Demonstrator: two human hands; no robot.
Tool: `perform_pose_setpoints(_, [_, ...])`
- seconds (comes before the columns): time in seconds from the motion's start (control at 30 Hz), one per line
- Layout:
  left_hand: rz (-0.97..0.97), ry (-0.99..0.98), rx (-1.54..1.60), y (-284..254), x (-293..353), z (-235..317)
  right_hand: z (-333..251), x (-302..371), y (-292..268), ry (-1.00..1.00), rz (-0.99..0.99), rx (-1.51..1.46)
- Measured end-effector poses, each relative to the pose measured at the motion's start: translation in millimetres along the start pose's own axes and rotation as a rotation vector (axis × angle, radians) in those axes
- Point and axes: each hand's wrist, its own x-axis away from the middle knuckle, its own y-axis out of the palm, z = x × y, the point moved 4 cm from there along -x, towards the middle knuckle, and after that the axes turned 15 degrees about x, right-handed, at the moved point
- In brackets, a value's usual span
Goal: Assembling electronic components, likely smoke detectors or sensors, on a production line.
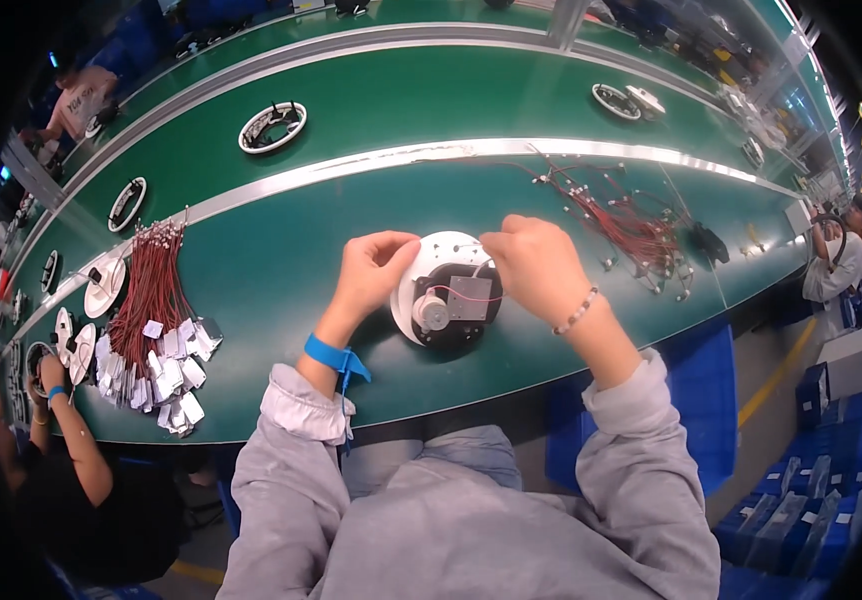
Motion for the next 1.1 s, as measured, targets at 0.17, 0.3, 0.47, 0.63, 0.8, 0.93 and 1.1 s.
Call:
perform_pose_setpoints(0.17, [0.034, 0.059, 0.056, 13.3, 6.0, -0.6, -4.6, -4.1, 4.8, -0.028, -0.048, 0.079])
perform_pose_setpoints(0.3, [0.069, 0.063, 0.050, 12.6, 7.8, -1.9, -7.0, -3.5, 4.8, -0.068, -0.185, 0.164])
perform_pose_setpoints(0.47, [0.076, 0.061, 0.046, 13.0, 9.0, -6.1, -14.9, -7.3, 7.6, -0.109, -0.269, 0.264])
perform_pose_setpoints(0.63, [0.064, 0.068, 0.073, 13.1, 10.0, -6.8, -21.6, -14.2, 7.1, -0.234, -0.203, 0.187])
perform_pose_setpoints(0.8, [0.061, 0.044, 0.194, 14.9, 13.5, -8.1, -8.3, -10.0, 13.2, -0.229, -0.137, 0.017])
perform_pose_setpoints(0.93, [0.031, 0.043, 0.249, 16.8, 15.3, -9.2, -15.1, -7.9, 13.6, -0.253, -0.124, 0.004])
perform_pose_setpoints(1.1, [0.001, 0.049, 0.215, 12.5, 18.6, -10.3, -12.2, -11.7, 13.4, -0.271, -0.178, -0.092])
